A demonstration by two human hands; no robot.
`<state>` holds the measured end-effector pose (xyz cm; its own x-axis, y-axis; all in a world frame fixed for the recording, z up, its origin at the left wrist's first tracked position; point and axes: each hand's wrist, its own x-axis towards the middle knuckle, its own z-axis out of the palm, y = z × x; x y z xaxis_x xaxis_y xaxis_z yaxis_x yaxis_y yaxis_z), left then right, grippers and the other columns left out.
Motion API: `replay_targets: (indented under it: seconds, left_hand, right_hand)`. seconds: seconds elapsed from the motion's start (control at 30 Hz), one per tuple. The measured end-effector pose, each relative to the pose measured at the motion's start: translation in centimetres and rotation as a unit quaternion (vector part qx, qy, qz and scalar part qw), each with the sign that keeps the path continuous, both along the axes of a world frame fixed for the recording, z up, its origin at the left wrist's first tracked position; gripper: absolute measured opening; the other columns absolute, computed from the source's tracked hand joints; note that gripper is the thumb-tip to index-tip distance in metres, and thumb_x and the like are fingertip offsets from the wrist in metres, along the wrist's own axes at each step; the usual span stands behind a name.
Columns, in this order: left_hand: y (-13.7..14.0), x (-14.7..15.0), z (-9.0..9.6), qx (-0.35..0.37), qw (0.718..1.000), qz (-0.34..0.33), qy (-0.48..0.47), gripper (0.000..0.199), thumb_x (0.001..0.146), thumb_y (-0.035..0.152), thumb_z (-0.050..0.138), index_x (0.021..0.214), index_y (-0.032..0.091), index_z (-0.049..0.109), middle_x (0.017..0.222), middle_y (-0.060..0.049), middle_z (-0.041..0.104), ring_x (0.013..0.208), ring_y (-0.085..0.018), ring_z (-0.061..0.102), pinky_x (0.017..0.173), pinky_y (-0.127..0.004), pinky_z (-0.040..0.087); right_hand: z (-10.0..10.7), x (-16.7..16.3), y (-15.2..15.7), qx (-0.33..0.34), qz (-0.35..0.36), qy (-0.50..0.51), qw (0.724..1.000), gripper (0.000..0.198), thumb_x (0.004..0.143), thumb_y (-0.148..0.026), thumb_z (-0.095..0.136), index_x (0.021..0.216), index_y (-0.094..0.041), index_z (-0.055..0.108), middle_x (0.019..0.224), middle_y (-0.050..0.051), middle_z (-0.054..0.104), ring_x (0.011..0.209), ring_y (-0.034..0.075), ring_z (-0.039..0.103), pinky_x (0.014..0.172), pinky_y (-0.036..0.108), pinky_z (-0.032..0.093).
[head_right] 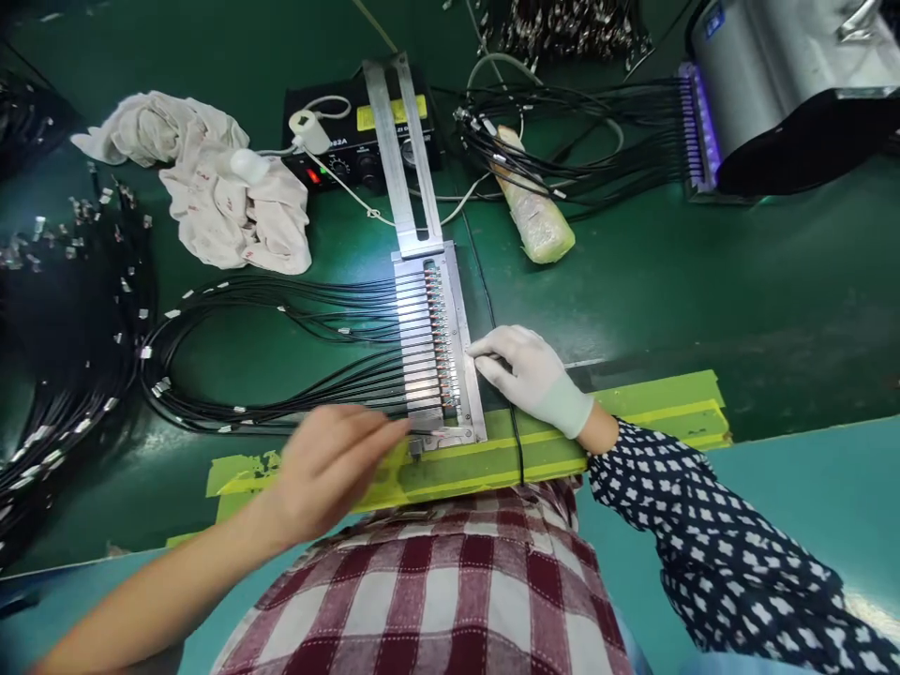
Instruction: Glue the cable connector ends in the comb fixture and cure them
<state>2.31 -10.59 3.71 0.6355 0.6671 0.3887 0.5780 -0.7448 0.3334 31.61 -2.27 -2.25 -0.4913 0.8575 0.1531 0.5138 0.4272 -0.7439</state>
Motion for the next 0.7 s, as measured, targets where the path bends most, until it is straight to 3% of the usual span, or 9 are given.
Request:
replay_targets:
  seconds: [0.1,0.2,0.53,0.7]
  left_hand:
    - [0.2,2.4,-3.5,0.022,0.999,-0.005,0.023,0.032,0.095,0.007,0.045,0.122,0.012,0.061,0.093,-0.011,0.065,0.084,-0.018,0.058,0.073,-0.031,0.049]
    - [0.2,1.8,-5.4,0.008,0.999,0.018,0.032,0.033,0.093,0.006,0.049,0.122,0.012,0.061,0.094,-0.011,0.063,0.084,-0.018,0.057,0.072,-0.031,0.049]
    - [0.3,1.8,-5.3,0.028,0.996,-0.009,0.083,0.033,0.091,0.005,0.052,0.123,0.007,0.061,0.095,-0.012,0.062,0.086,-0.021,0.056,0.074,-0.033,0.049]
    - [0.6,1.4,-5.7,-0.023,0.997,-0.044,0.055,0.034,0.093,0.005,0.049,0.126,0.006,0.057,0.099,-0.013,0.063,0.088,-0.019,0.056,0.079,-0.033,0.050]
  right_hand:
    - [0.0,0.1,0.0,-0.001,0.008,0.002,1.000,0.018,0.098,-0.023,0.052,0.107,-0.024,0.068,0.103,0.004,0.070,0.097,0.023,0.061,0.090,0.042,0.045]
    - [0.0,0.1,0.1,-0.003,0.009,-0.001,1.000,0.017,0.098,-0.024,0.052,0.105,-0.024,0.068,0.102,0.004,0.070,0.095,0.024,0.061,0.089,0.042,0.045]
    - [0.1,0.0,0.2,-0.011,0.004,0.001,1.000,0.016,0.097,-0.023,0.053,0.103,-0.021,0.068,0.100,0.003,0.070,0.094,0.023,0.060,0.087,0.040,0.044]
    - [0.0,0.0,0.2,-0.009,0.003,0.001,1.000,0.016,0.097,-0.024,0.053,0.103,-0.021,0.068,0.100,0.003,0.070,0.093,0.022,0.060,0.087,0.039,0.044]
